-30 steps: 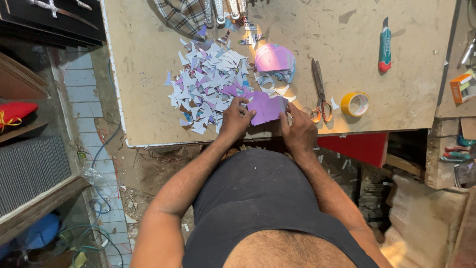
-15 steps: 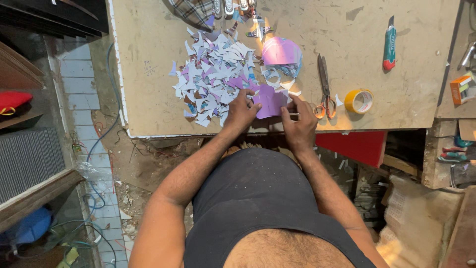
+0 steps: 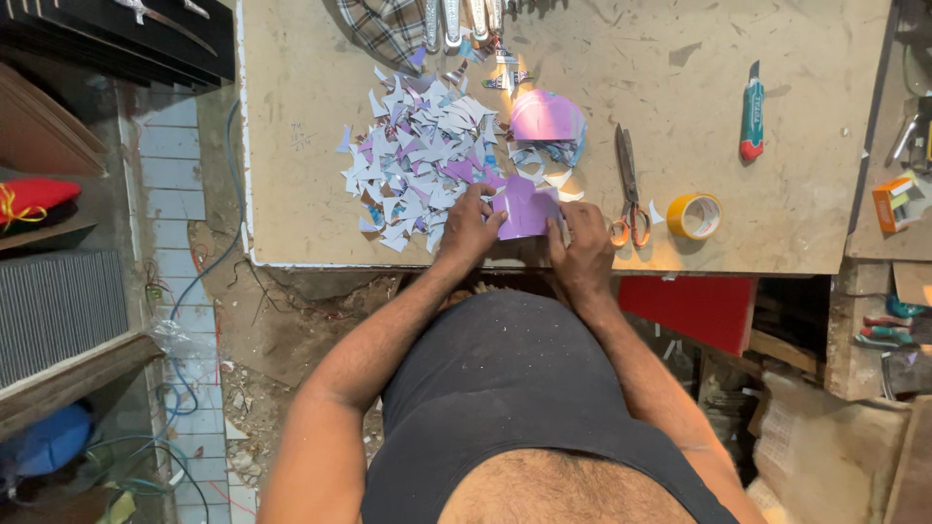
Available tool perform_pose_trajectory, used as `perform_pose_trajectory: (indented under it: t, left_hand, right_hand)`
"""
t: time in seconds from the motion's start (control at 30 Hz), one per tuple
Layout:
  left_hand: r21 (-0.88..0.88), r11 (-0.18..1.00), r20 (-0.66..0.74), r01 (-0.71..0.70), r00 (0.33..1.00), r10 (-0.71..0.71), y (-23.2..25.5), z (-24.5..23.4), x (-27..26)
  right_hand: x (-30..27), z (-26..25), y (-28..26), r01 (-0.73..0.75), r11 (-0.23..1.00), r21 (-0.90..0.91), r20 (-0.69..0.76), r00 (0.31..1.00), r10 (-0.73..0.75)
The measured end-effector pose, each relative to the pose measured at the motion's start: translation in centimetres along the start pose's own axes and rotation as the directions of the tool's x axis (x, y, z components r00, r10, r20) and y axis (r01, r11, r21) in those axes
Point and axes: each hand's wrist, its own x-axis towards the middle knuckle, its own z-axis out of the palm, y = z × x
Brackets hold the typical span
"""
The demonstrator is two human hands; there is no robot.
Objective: The person repeatedly folds and cuts purple paper sheets into smaller pieces using scissors. The cut pieces accumulate on the table. The person occasionally pauses to adjust the paper or reposition the scissors.
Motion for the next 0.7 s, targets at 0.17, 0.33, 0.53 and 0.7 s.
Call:
perform_pose_trajectory:
  t: [0.17,0.33,0.53,0.7]
  left_hand:
    - [-0.007,0.997,-0.025,0.072,0.997,-0.072,-0.6,0.4,0.1]
    - [0.024,0.998,-0.138,0.049,0.989,-0.046,-0.6,1.2,-0.1]
    - [0.055,0.998,-0.233,0.037,0.972,-0.023,0.2,1.9,-1.7]
    - [-0.051,0.994,-0.248,0.101,0.962,-0.111,2.1,1.7,-2.7]
  right_hand:
    - [0.7,-1.0,0.4,0.026,0.993,0.119,0.109,0.993,-0.039]
    - [1.1,-2.8,0.5,0.311,0.950,0.037,0.064,0.948,-0.313]
    - [0.5,-2.0,1.0,0.314,0.914,0.257,0.047,0.940,-0.337]
    - [0.4,0.0,3.2,-0.139,0.763,0.632,0.167,0.985,0.041]
